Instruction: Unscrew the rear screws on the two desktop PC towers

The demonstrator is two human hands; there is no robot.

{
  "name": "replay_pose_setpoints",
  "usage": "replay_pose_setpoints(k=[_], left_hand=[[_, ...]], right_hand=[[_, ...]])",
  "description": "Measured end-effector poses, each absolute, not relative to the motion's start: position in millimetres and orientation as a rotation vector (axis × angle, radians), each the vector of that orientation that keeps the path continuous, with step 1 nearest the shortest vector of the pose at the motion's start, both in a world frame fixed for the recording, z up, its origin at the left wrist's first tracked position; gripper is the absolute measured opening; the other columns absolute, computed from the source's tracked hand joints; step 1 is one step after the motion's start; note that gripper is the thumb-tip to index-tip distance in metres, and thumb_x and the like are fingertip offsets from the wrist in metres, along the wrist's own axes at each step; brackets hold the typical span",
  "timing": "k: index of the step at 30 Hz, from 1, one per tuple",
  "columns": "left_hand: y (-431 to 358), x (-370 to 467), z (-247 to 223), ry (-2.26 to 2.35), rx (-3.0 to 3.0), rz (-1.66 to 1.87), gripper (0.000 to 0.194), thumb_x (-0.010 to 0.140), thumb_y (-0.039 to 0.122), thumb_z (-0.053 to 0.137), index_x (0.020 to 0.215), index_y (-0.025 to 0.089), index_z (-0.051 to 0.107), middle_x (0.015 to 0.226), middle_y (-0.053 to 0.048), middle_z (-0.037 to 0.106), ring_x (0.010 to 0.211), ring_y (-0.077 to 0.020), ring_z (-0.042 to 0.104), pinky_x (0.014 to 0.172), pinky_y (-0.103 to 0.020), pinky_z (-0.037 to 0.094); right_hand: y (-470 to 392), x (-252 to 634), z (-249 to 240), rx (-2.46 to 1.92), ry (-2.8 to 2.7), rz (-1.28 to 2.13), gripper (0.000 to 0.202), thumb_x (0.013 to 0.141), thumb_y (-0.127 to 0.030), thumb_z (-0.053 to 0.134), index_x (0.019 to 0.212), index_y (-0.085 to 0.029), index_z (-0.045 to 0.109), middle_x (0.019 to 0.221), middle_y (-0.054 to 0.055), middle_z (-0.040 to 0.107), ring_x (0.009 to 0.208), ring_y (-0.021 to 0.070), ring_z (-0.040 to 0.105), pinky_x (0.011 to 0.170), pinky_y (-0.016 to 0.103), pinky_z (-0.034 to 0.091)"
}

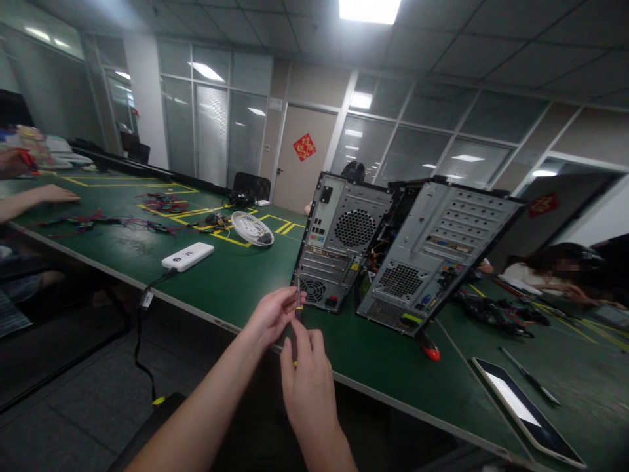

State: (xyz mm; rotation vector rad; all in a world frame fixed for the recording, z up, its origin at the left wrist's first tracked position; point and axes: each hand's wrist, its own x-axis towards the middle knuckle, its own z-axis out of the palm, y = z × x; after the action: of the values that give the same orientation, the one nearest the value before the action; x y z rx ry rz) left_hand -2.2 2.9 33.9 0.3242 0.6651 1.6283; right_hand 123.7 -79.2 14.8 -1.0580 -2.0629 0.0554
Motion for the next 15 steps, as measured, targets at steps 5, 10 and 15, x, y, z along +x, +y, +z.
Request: replay_pose_setpoints(k=[5, 10, 15], left_hand=[[16, -4, 43, 0.695, 0.347, 1.668, 0.007, 0.09, 0.004, 0.065, 0.087, 0.005, 0.071, 0.089, -0.019, 0.078, 0.069, -0.0147, 0.074, 0.065, -0.021, 0.06], [26, 0, 48, 0.718, 0.275, 1.703, 0.007, 0.089, 0.001, 0.065, 0.088, 0.005, 0.071, 0.08, -0.016, 0.077, 0.065, -0.0129, 0.073, 0.064, -0.018, 0.059], [27, 2, 48, 0.726, 0.208, 1.72, 0.008, 0.087, 0.0, 0.067, 0.092, 0.005, 0.071, 0.076, -0.014, 0.077, 0.061, -0.0118, 0.072, 0.062, -0.017, 0.058]], right_hand=[[-80, 123, 15, -1.079, -2.077, 0.044, 0.036, 0.107, -0.027, 0.041, 0.139, -0.02, 0.057, 0.105, 0.009, 0.061, 0.084, 0.0216, 0.07, 0.072, 0.034, 0.059], [-80, 123, 17, -1.07, -2.077, 0.027, 0.036, 0.107, -0.026, 0.04, 0.137, -0.019, 0.058, 0.104, 0.01, 0.062, 0.083, 0.0215, 0.07, 0.07, 0.034, 0.059], [-81, 122, 18, -1.059, -2.074, 0.025, 0.035, 0.106, -0.025, 0.04, 0.135, -0.02, 0.059, 0.102, 0.009, 0.062, 0.082, 0.021, 0.071, 0.069, 0.033, 0.058]])
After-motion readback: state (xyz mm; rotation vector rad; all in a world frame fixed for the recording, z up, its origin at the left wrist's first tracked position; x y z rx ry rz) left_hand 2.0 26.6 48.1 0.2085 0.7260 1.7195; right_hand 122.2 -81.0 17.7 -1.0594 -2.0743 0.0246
